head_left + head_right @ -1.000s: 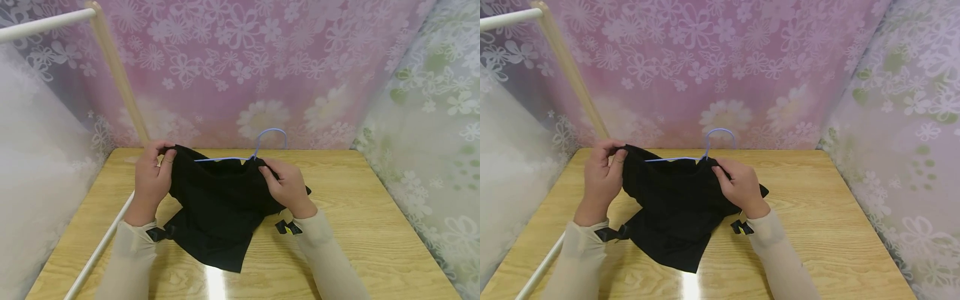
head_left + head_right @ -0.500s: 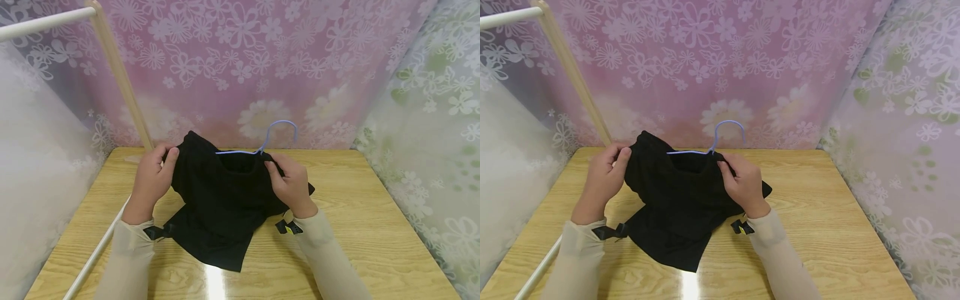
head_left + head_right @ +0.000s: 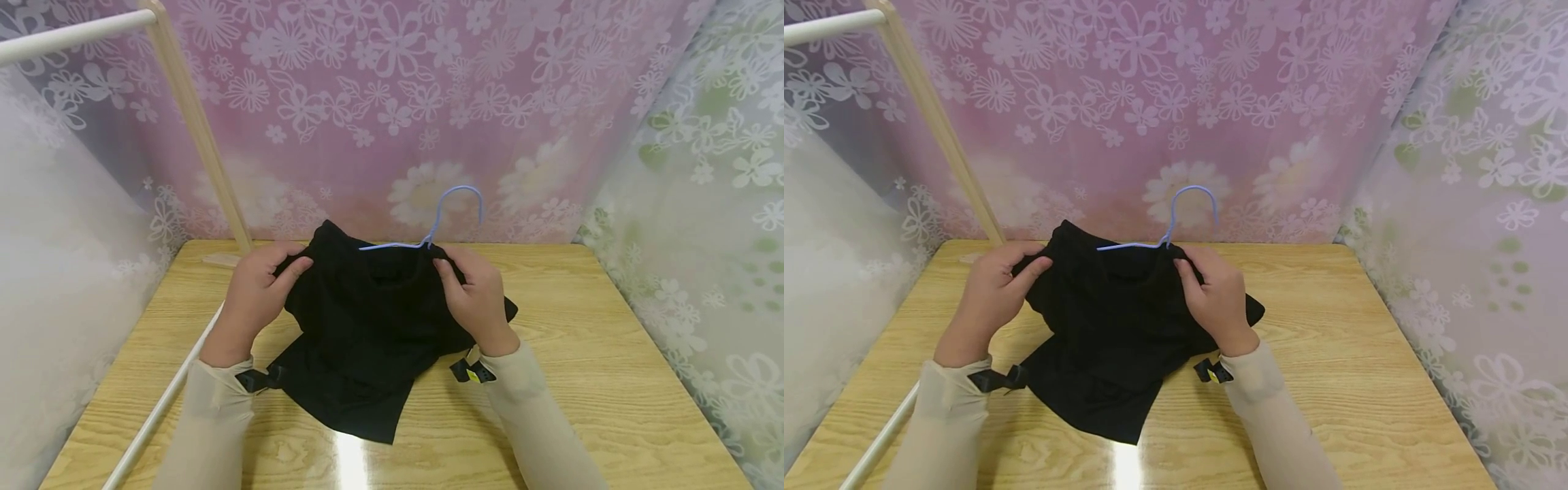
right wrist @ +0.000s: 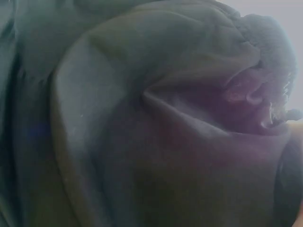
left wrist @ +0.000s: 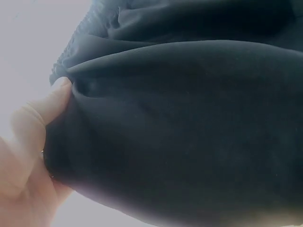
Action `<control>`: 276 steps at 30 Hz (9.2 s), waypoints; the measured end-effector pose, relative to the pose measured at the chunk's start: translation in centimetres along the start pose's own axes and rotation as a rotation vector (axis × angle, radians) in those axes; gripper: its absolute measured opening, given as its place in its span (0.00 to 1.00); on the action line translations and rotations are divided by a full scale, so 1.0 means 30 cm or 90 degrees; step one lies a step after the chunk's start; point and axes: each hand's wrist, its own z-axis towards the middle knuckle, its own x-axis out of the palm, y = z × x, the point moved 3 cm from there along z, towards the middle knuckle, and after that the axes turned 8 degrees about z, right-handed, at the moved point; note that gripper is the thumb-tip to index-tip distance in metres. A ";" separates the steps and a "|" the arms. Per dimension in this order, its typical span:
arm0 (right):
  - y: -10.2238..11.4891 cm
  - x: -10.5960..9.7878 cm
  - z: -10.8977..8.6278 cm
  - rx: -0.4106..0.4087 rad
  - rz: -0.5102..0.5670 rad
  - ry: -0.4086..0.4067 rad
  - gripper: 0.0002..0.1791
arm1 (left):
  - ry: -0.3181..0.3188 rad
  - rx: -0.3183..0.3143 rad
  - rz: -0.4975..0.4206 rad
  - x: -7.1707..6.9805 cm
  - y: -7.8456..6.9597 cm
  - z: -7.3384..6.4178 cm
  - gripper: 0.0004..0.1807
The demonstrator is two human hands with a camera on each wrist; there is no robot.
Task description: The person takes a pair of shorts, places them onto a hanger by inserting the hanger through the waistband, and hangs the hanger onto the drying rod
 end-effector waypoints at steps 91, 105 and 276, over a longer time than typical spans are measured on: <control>0.078 0.077 -0.013 0.000 0.022 0.084 0.05 | -0.088 0.146 0.106 0.154 -0.184 -0.015 0.11; 0.058 0.070 -0.020 0.026 0.020 0.091 0.07 | -0.151 0.057 0.050 0.105 -0.147 -0.008 0.18; 0.042 -0.104 0.044 0.079 0.083 0.170 0.10 | -0.382 0.078 0.055 -0.098 -0.076 -0.002 0.30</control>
